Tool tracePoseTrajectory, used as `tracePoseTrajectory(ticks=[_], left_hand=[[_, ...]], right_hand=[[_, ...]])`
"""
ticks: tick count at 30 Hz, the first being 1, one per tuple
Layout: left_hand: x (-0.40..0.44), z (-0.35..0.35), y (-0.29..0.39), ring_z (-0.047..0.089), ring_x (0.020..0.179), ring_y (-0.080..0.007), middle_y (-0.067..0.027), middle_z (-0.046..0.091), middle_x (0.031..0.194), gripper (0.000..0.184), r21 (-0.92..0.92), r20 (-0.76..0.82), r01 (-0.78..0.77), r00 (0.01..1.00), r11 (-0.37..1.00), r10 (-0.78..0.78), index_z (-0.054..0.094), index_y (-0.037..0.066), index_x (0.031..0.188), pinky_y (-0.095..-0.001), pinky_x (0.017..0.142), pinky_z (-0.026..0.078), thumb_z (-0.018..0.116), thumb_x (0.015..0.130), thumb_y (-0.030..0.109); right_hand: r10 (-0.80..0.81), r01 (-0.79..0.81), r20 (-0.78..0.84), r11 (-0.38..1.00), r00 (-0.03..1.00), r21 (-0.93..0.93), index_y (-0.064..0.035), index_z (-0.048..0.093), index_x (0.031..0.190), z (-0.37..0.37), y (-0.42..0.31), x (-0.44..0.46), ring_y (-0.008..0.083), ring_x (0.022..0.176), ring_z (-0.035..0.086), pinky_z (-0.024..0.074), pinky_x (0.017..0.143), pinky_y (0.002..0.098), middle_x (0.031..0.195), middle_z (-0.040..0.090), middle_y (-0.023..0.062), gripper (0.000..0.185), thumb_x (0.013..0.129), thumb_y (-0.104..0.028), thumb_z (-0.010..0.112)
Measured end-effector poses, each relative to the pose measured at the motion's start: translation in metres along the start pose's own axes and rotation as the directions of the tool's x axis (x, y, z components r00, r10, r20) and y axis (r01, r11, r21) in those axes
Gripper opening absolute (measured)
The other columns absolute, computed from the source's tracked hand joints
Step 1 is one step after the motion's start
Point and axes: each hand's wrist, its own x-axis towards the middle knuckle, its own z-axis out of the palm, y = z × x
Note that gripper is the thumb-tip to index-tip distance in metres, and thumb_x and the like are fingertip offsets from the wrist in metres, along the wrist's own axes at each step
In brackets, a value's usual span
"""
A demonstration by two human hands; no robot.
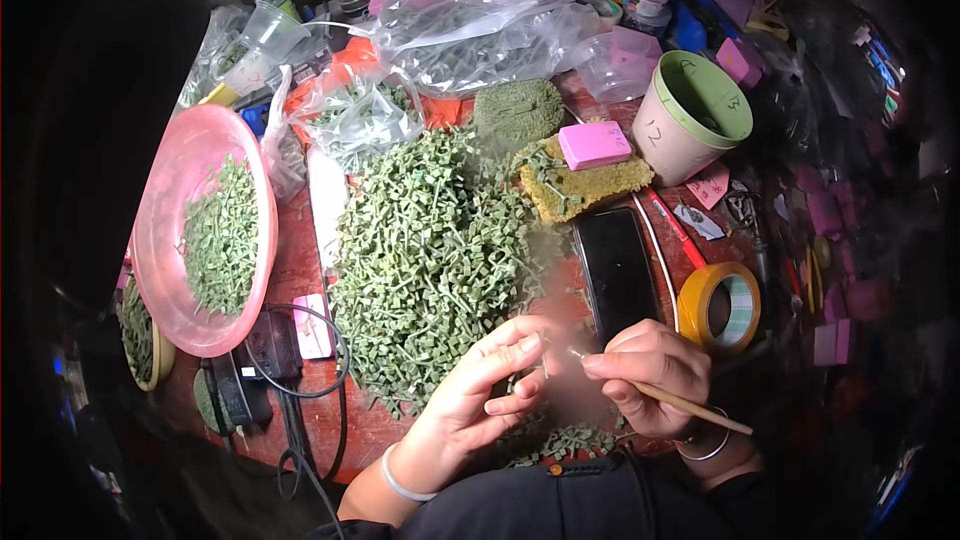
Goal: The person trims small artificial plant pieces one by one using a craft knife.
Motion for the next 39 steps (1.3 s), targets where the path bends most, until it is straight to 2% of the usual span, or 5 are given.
tracePoseTrajectory(ticks=[8,15,22,24,39], left_hand=[[-0.001,0.001,0.001,0.045,0.056,-0.0026,-0.0075,0.058,0.087,0.022,-0.098,0.033,0.027,0.999,0.995,-0.023,0.052,0.002,0.113,-0.0112,0.037,0.027,0.055,0.095,0.014],[-0.001,0.003,-0.001,0.047,0.056,-0.0044,-0.0103,0.060,0.086,0.021,0.056,-0.001,-0.022,1.000,0.998,0.022,0.053,0.000,0.110,-0.0124,0.038,0.028,0.056,0.095,0.013],[0.003,0.002,-0.007,0.041,0.046,-0.0027,-0.0128,0.062,0.083,0.016,0.181,-0.051,-0.029,0.998,0.983,0.039,0.055,-0.003,0.103,-0.0130,0.035,0.028,0.052,0.096,0.010],[0.002,0.000,-0.006,0.049,0.058,-0.0066,-0.0126,0.061,0.087,0.015,0.214,-0.008,-0.012,1.000,0.977,0.014,0.054,0.000,0.105,-0.0133,0.039,0.029,0.055,0.095,0.012],[0.002,0.008,-0.009,0.051,0.054,-0.0072,-0.0120,0.063,0.082,0.011,0.387,-0.110,-0.019,0.992,0.922,0.067,0.057,-0.001,0.098,-0.0135,0.036,0.028,0.052,0.095,0.009]], right_hand=[[-0.074,0.075,0.017,0.997,0.997,-0.019,0.0000,0.067,0.099,0.005,0.001,-0.001,0.0200,0.065,0.062,0.0527,0.060,0.0300,0.079,0.064,0.0067,0.018,0.087,-0.013,0.067],[0.224,-0.191,-0.060,0.921,0.973,0.339,0.0058,0.062,0.095,-0.005,0.001,-0.009,0.0166,0.068,0.066,0.0529,0.060,0.0257,0.080,0.067,0.0129,0.019,0.093,-0.013,0.060],[0.158,-0.151,-0.024,0.969,0.987,0.195,0.0028,0.062,0.093,-0.008,0.004,-0.009,0.0167,0.064,0.066,0.0514,0.055,0.0252,0.082,0.068,0.0116,0.015,0.089,-0.011,0.066],[0.188,-0.180,-0.027,0.964,0.982,0.193,0.0020,0.063,0.092,-0.007,0.001,-0.008,0.0166,0.063,0.065,0.0510,0.055,0.0253,0.082,0.068,0.0110,0.014,0.088,-0.011,0.066],[0.115,-0.117,0.027,0.982,0.993,0.147,0.0013,0.063,0.093,-0.008,0.000,-0.005,0.0182,0.060,0.063,0.0503,0.054,0.0288,0.077,0.066,0.0084,0.015,0.088,-0.013,0.066]])
